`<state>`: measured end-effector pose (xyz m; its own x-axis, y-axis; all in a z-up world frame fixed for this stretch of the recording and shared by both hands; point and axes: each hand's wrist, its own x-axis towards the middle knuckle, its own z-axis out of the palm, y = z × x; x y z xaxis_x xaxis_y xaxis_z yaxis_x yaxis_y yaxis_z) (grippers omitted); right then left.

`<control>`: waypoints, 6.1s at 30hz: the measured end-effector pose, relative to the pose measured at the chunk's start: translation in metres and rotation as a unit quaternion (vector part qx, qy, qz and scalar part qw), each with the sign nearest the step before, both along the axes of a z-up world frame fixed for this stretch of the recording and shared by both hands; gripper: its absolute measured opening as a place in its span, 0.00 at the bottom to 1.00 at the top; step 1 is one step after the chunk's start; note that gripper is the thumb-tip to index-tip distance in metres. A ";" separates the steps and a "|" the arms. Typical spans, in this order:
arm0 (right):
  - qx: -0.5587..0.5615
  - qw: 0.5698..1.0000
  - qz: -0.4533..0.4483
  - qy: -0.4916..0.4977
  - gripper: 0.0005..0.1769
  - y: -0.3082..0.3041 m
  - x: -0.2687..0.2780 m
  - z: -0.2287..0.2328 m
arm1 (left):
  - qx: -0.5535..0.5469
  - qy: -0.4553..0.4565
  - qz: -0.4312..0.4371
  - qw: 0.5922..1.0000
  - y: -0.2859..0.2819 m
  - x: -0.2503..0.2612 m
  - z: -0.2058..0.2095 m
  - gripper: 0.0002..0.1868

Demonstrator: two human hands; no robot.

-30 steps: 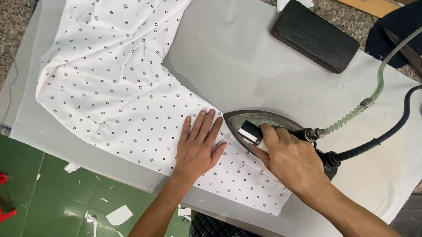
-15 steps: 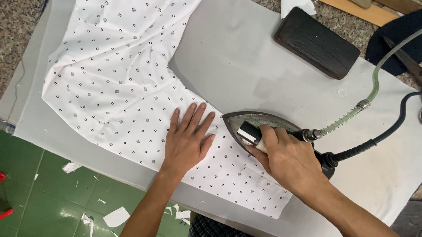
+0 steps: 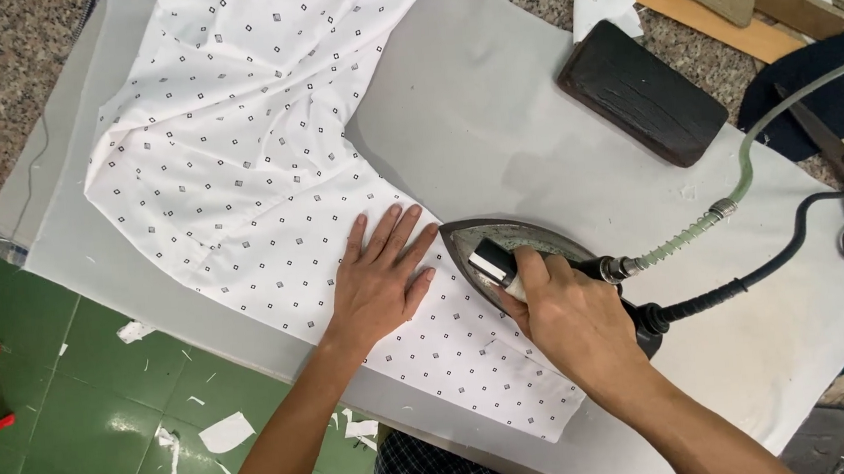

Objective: The person irons a white patterned garment on a worktable. They unfold and smooth the fabric, then use a steam iron to press the material, repeatedly moving the iron back and forth while holding the fabric in place.

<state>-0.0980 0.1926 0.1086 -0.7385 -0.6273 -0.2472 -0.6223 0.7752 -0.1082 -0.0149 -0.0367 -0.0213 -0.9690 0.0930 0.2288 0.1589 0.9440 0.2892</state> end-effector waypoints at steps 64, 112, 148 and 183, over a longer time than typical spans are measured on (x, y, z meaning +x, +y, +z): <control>-0.029 0.973 -0.082 0.216 0.37 -0.021 0.040 0.008 | -0.030 -0.128 -0.013 0.991 -0.067 -0.029 0.016 0.30; 0.073 0.994 -0.016 -0.086 0.18 0.093 0.041 0.004 | -0.047 -0.232 -0.046 0.971 0.009 -0.004 0.018 0.37; -0.073 0.996 -0.011 -0.043 0.31 -0.011 -0.002 0.001 | -0.032 -0.006 -0.022 0.999 -0.037 -0.010 0.027 0.28; 0.024 0.999 -0.023 -0.036 0.24 -0.052 -0.017 -0.009 | -0.007 -0.002 -0.001 1.000 -0.074 -0.032 0.008 0.27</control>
